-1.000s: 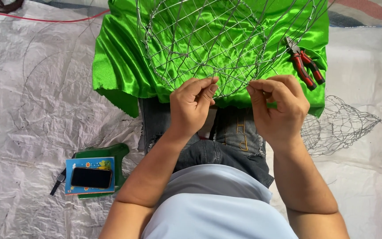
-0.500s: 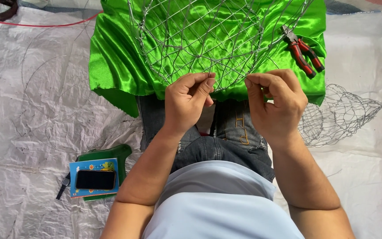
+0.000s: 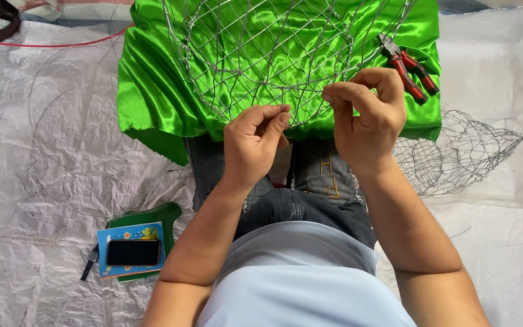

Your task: The person weaves a wire basket using wire cutters and their hands to join wire sections together.

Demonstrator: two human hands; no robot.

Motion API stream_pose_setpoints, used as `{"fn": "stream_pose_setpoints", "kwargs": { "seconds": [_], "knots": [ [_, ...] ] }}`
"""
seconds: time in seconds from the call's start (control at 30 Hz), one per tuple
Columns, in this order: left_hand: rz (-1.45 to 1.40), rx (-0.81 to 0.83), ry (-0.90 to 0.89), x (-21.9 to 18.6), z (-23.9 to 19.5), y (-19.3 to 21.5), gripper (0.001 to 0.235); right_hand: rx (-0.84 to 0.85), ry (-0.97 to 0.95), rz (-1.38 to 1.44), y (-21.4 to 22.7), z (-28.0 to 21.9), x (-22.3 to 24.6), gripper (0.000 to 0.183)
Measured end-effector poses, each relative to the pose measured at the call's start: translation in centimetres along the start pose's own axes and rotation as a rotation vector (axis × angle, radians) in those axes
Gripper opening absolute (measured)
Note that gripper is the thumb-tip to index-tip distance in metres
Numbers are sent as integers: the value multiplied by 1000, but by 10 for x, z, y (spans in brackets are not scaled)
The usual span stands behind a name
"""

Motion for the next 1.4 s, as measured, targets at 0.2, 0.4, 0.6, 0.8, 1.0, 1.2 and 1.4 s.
{"fn": "stream_pose_setpoints", "kwargs": {
  "seconds": [0.2, 0.4, 0.6, 0.8, 1.0, 1.2, 1.4],
  "knots": [
    [44, -27, -43, 4, 0, 2, 12, -128, -30, 146, -17, -6, -15, 7],
    [59, -3, -49, 6, 2, 3, 7, -126, 84, 38, -21, 4, -1, 7],
    [48, -10, -41, 7, 2, 5, 8, -153, 69, 21, -27, 8, 14, 10],
    [44, -14, -20, 0, 2, 6, 6, -164, 29, 14, -27, -12, 2, 14],
    [3, -15, -5, 3, 0, 5, 8, -173, 24, 12, -29, -15, -1, 12],
    [-11, -34, 39, 17, -9, 5, 8, -173, 14, 9, -24, -18, 3, 16],
    [22, -83, 108, 54, -40, 10, 8, -149, -115, 121, -29, -59, -6, 17]
  ]
}}
Point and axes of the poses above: each hand's wrist, its own z-axis towards the middle knuckle, its own y-axis out of the back of the hand, x = y × z, the point moved 4 cm from there along z, towards the middle knuckle, and after that the axes turned 10 degrees about x, right-handed, at the moved point
